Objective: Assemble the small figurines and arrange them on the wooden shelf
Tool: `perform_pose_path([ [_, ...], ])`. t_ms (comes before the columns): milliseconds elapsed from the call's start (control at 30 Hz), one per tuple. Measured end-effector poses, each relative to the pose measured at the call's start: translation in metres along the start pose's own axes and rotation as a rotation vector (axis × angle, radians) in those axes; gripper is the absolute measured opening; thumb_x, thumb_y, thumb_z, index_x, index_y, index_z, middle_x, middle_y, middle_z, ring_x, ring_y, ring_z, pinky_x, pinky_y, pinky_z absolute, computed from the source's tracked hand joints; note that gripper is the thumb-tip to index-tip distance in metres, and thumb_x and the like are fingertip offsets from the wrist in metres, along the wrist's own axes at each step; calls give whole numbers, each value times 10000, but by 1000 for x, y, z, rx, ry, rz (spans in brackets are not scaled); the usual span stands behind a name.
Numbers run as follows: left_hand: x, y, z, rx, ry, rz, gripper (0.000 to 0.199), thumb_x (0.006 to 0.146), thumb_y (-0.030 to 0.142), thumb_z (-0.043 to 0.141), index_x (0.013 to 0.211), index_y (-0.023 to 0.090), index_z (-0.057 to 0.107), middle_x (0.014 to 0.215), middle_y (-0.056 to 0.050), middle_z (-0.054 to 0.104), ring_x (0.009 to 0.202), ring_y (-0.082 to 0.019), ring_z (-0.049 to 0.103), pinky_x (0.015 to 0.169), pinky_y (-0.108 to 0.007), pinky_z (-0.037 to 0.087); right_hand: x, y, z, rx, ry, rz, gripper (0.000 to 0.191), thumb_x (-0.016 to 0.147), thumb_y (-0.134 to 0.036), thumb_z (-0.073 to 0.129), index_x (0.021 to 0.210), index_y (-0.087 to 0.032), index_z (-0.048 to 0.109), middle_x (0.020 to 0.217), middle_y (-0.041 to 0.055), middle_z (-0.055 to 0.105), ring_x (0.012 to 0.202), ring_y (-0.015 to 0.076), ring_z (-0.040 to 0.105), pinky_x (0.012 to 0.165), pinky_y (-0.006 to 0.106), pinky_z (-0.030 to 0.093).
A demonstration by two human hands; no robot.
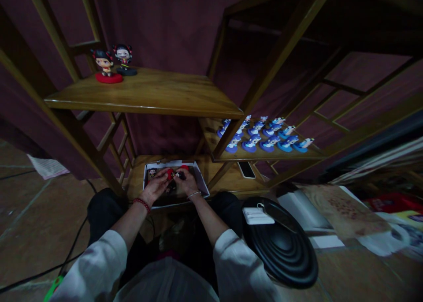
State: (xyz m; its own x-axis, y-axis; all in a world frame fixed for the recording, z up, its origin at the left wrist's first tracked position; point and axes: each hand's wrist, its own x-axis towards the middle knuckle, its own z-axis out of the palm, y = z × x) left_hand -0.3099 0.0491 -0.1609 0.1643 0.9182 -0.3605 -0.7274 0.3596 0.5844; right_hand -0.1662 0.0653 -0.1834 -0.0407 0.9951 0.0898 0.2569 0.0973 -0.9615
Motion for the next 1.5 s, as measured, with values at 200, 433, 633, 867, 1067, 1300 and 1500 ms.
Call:
perform_pose_path([
  [200, 0, 0, 1, 1, 5, -8, 296, 753, -10, 512, 968, 152, 635, 868, -44, 662, 818, -112, 609, 835, -247, 456, -1, -4, -2, -18, -24, -29, 255, 656, -331, 582, 893, -237, 599, 842, -19, 619, 800, 155, 564, 793, 298, 430],
  [433, 2, 2, 2, 12, -14, 13, 317, 751, -8, 516, 997, 159, 627, 886, -43, 658, 831, -108, 608, 842, -237, 455, 0, -12, -3, -1, -14, -51, 222, 657, -300, 571, 870, -244, 606, 838, -26, 629, 810, 157, 568, 809, 303, 430],
  [633, 3, 2, 1, 35, -75, -9, 334, 761, 7, 512, 1037, 169, 610, 925, -46, 656, 862, -114, 606, 853, -256, 460, -3, -21, -7, 30, 3, -65, 206, 662, -301, 574, 849, -225, 614, 861, -9, 626, 844, 163, 559, 832, 304, 410],
  [867, 2, 2, 2, -22, -104, 2, 373, 740, -13, 526, 1053, 174, 608, 998, -45, 644, 897, -118, 598, 899, -261, 428, -4, -25, -6, 111, -5, -5, 244, 677, -354, 577, 876, -218, 615, 813, -1, 622, 740, 150, 561, 732, 291, 455],
  [1067, 0, 3, 2, -39, -127, 20, 389, 737, -3, 538, 1078, 173, 601, 1011, -49, 645, 913, -118, 595, 905, -247, 417, -4, -23, 0, 153, 0, 18, 252, 674, -366, 584, 882, -225, 610, 847, 4, 621, 725, 149, 566, 683, 283, 473],
  [1300, 0, 2, 1, -29, -136, 3, 409, 733, 1, 542, 1095, 185, 592, 1027, -41, 643, 922, -112, 595, 892, -229, 423, -5, -14, -1, 143, 21, -8, 247, 673, -361, 588, 881, -227, 605, 847, 1, 616, 741, 147, 560, 701, 282, 471],
  [1500, 0, 3, 0, -44, -117, 0, 358, 741, -9, 513, 1029, 176, 618, 1006, -37, 646, 935, -114, 590, 898, -239, 418, -4, -15, -1, 176, 25, 2, 226, 663, -341, 588, 848, -214, 607, 831, 5, 620, 730, 144, 558, 701, 274, 456],
])
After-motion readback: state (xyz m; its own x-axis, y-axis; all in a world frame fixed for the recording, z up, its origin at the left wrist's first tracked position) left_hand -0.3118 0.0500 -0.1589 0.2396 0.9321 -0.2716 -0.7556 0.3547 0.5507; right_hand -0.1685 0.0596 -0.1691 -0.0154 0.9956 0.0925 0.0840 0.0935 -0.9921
